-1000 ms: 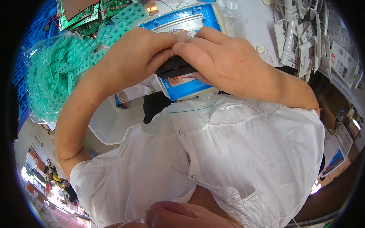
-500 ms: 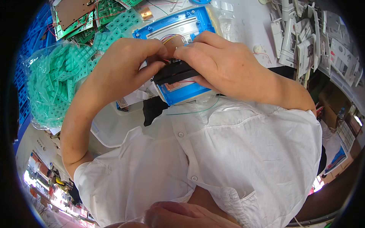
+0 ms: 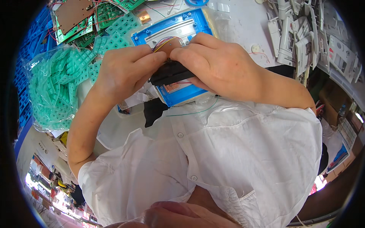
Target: Assembling electronic components and plastic parts for toys at a factory workstation.
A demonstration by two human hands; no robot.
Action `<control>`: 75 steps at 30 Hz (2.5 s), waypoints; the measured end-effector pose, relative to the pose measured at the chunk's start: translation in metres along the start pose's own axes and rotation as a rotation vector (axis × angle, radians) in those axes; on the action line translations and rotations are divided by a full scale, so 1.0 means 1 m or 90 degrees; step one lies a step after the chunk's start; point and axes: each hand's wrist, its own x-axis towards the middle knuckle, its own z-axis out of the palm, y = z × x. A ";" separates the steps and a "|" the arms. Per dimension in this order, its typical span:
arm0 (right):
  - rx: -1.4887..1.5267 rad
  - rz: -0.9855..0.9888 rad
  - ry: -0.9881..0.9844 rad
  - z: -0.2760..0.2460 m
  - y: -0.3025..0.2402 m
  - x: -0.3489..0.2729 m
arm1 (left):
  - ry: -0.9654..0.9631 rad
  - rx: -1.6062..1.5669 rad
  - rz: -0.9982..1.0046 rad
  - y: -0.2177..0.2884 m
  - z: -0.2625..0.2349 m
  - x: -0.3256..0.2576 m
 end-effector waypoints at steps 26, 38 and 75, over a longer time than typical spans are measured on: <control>-0.006 0.000 -0.022 -0.001 -0.001 0.008 | -0.111 -0.311 -0.119 -0.008 -0.015 0.021; -0.094 -0.036 -0.016 -0.003 -0.005 0.015 | -0.145 -0.167 -0.130 0.000 -0.019 0.031; 0.017 0.008 0.060 0.012 -0.004 0.003 | -0.090 -0.172 -0.120 0.001 -0.018 0.007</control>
